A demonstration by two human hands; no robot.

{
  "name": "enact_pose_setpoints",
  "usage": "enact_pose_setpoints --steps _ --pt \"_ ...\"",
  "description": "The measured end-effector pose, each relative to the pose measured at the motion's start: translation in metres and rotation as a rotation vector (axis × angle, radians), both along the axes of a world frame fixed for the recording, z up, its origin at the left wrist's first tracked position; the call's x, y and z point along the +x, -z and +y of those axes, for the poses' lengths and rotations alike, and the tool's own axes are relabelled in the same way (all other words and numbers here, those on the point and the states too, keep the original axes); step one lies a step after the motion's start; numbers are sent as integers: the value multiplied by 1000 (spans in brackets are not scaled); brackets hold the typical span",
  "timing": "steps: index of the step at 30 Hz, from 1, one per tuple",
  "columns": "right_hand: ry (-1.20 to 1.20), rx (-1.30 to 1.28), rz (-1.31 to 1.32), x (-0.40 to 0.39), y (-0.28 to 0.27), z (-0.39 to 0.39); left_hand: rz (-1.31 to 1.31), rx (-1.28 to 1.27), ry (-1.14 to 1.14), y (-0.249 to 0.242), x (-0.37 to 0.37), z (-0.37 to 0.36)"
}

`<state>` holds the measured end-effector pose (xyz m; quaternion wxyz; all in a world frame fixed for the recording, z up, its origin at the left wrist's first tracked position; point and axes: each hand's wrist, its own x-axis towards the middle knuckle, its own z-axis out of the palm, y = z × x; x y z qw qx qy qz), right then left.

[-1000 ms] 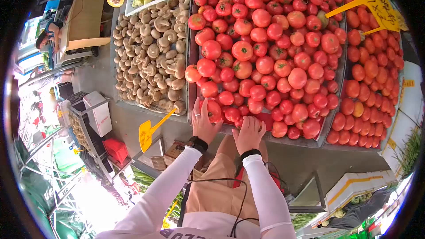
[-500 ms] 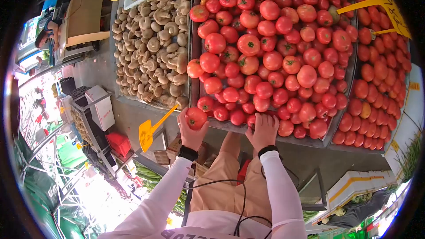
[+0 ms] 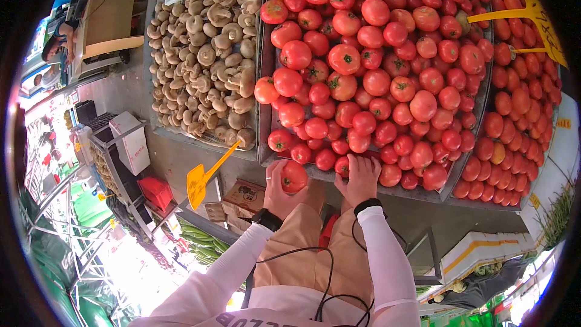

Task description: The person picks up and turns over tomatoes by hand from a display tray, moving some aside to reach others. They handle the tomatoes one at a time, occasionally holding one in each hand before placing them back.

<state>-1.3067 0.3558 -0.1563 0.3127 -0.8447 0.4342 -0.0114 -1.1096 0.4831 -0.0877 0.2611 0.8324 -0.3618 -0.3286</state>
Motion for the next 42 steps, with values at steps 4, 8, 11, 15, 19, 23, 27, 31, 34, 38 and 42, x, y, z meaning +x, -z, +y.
enact_pose_setpoints --steps 4,8,11,15,19,23,27,31,34,38,42 --pt "-9 -16 -19 -3 2 1 -43 -42 58 9 -1 -14" --pt "-9 -55 22 -7 1 -1 -133 -11 73 19 2 -24" --pt "-3 -66 70 -5 -4 -1 -200 5 107 24 8 -27" --pt "3 -32 85 -3 -1 1 -248 39 126 21 9 -26" --pt "-1 -11 64 -4 3 4 -249 54 97 24 12 -21" --pt "12 12 94 -6 -7 3 -234 32 96 26 13 -16" --pt "-3 38 103 -17 -16 0 -182 -11 144 15 5 -24" --pt "-76 -84 177 -33 -2 0 -147 -13 182 19 -12 -34" --pt "-91 -130 242 -34 -2 -3 -181 45 184 26 -21 -40" --pt "-73 -67 207 -30 -14 -13 -186 90 184 18 -22 -47" --pt "-63 -68 153 -31 -10 -15 -139 46 182 12 -12 -48"
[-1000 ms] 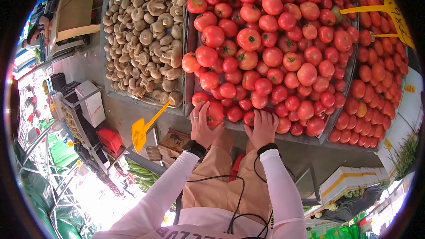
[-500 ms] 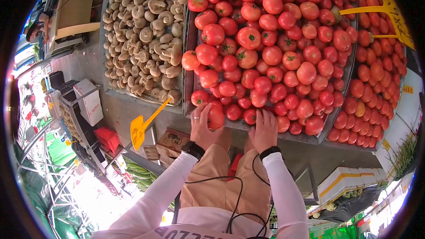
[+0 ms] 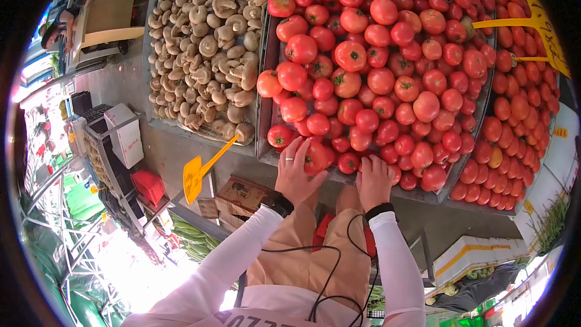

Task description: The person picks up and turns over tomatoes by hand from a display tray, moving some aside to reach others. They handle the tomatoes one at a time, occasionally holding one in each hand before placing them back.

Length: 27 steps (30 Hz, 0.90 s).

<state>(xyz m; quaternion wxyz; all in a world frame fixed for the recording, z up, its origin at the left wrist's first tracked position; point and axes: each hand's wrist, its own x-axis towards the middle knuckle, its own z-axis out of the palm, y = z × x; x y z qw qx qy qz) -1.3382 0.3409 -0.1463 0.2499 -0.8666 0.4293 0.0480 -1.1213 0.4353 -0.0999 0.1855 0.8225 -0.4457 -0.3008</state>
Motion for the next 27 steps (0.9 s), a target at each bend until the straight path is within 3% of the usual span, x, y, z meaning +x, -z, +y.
enact_pose_setpoints --steps 10,13,16,19,22,27 --pt "-31 13 -26 1 0 -2 84 -160 -249 41 39 -9" --pt "4 1 -138 14 -21 -7 -1 -136 -248 56 44 -12" --pt "89 73 -395 42 -44 -16 36 62 -272 55 50 -23" --pt "166 176 -532 80 -52 -32 237 107 -445 37 50 -40" --pt "159 155 -501 116 -42 -44 317 65 -525 41 46 -44" --pt "82 17 -370 156 -27 -46 82 158 -477 54 39 -50"
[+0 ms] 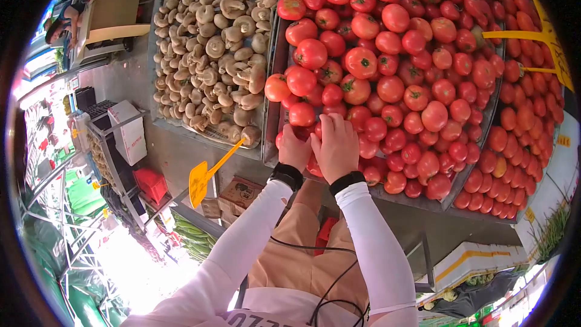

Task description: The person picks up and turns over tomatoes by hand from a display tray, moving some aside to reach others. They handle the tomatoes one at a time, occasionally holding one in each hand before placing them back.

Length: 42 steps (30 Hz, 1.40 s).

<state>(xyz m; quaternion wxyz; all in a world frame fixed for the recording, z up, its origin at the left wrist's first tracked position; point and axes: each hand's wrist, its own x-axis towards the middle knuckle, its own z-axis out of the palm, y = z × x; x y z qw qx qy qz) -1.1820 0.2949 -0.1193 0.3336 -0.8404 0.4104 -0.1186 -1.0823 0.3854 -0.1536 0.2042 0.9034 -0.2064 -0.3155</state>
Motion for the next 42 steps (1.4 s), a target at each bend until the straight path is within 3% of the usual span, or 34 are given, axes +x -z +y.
enact_pose_setpoints --steps 4,10,13,17,21,27,29,35,42 --pt "-22 57 103 14 -3 3 -78 86 60 0 2 0" --pt "-121 -25 4 35 7 2 -100 226 153 -13 14 -4" --pt "-207 -92 139 42 12 -3 -136 214 176 -15 13 -5" --pt "-233 -33 78 36 14 -10 54 222 84 -16 14 -7" --pt "-192 -64 -43 28 22 -9 2 198 164 -22 23 -3" --pt "-222 -101 237 34 14 -10 21 303 248 -30 29 -9" --pt "-204 -108 207 36 19 -8 26 316 250 -25 29 -7" --pt "-227 -92 150 28 16 -12 -57 -33 227 -17 34 0" --pt "-145 -4 127 -1 20 -1 -34 102 208 -26 39 -7"
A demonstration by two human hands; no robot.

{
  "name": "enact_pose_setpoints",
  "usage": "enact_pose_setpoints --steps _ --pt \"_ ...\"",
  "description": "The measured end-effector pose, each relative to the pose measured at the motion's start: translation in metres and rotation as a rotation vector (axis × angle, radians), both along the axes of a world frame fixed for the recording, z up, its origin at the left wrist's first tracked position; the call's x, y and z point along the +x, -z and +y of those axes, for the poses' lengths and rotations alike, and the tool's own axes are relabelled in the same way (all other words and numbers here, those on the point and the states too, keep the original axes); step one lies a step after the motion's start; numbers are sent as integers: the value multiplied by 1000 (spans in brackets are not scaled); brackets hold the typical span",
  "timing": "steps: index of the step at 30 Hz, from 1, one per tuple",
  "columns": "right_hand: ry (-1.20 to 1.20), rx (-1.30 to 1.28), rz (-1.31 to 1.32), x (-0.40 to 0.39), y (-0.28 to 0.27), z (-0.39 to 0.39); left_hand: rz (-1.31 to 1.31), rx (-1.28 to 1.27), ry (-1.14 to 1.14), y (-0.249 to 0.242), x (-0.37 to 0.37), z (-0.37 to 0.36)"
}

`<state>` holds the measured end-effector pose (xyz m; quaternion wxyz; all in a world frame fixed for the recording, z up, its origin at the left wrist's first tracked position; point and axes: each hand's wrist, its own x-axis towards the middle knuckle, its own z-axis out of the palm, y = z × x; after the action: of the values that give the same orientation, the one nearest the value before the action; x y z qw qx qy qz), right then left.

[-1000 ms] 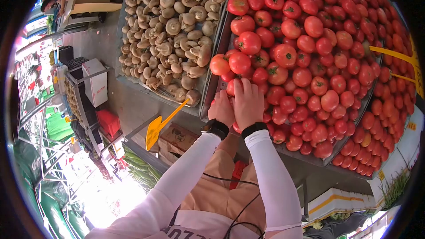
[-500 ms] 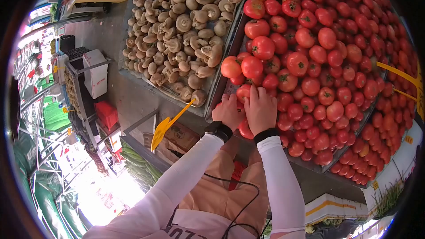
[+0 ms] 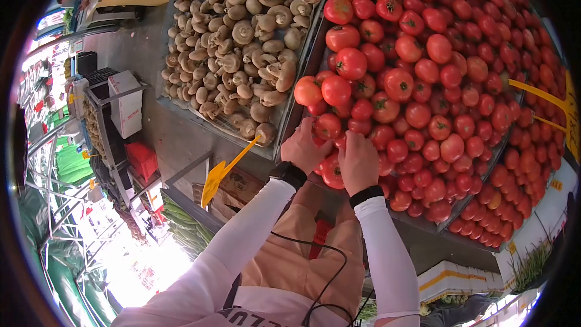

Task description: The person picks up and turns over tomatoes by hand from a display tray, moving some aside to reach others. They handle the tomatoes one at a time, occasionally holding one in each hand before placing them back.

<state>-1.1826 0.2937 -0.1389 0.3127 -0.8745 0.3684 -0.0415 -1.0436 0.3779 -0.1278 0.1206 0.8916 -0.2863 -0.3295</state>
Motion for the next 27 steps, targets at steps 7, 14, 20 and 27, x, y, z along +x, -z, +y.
enact_pose_setpoints --steps 7,14,20,27 --pt "33 142 -125 -18 -18 9 -21 -45 21 -3 6 3" --pt "220 -117 -18 -81 -56 -12 -42 -211 74 -31 -11 20" --pt "206 -149 137 -100 -42 -35 11 -303 183 -41 -39 15" --pt "214 -164 212 -90 -32 -38 93 -339 249 -51 -63 -5"
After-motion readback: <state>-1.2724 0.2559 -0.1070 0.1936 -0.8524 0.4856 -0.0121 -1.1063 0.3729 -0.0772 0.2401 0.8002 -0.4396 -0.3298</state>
